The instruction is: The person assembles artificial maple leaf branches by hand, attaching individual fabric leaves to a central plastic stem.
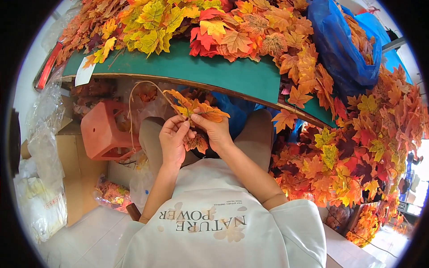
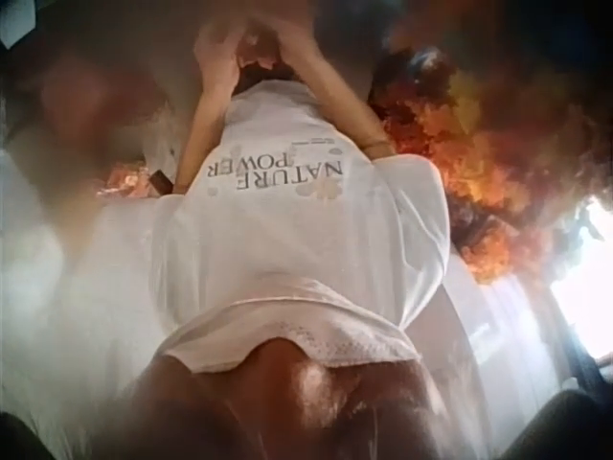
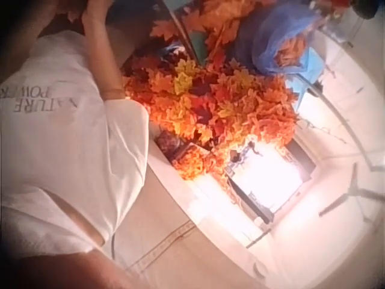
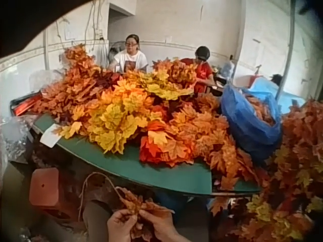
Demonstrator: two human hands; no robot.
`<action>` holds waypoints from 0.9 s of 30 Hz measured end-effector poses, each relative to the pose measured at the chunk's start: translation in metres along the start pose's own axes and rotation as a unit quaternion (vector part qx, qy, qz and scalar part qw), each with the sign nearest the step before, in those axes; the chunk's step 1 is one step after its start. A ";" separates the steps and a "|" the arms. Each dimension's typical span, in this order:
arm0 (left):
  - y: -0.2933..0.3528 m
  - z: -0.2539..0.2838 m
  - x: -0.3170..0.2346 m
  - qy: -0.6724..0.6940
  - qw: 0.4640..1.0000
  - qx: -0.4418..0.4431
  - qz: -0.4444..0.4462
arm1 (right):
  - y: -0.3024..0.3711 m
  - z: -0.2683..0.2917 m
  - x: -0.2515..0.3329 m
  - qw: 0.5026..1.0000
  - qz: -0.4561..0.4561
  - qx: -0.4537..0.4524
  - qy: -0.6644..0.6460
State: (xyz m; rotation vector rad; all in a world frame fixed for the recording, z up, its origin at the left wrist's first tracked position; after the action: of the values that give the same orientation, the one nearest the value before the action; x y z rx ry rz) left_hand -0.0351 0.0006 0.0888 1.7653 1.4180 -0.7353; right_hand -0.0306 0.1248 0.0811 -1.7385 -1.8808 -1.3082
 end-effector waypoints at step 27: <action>-0.004 0.008 0.011 0.030 0.999 0.044 0.000 | 0.004 0.004 -0.004 0.997 -0.012 0.074 -0.023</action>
State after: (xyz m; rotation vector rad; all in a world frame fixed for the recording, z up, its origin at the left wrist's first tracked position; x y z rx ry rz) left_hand -0.0360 0.0006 0.0745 1.8702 1.4441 -0.7604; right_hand -0.0245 0.1249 0.0773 -1.6892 -1.9747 -1.1163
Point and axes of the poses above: each hand's wrist, its own y-axis away from the middle knuckle, its own z-axis out of the back of the hand, x = y × z, the point moved 2 cm from there along -y, towards the middle knuckle, and after that the axes turned 2 degrees about -z, right-handed, at the moved point
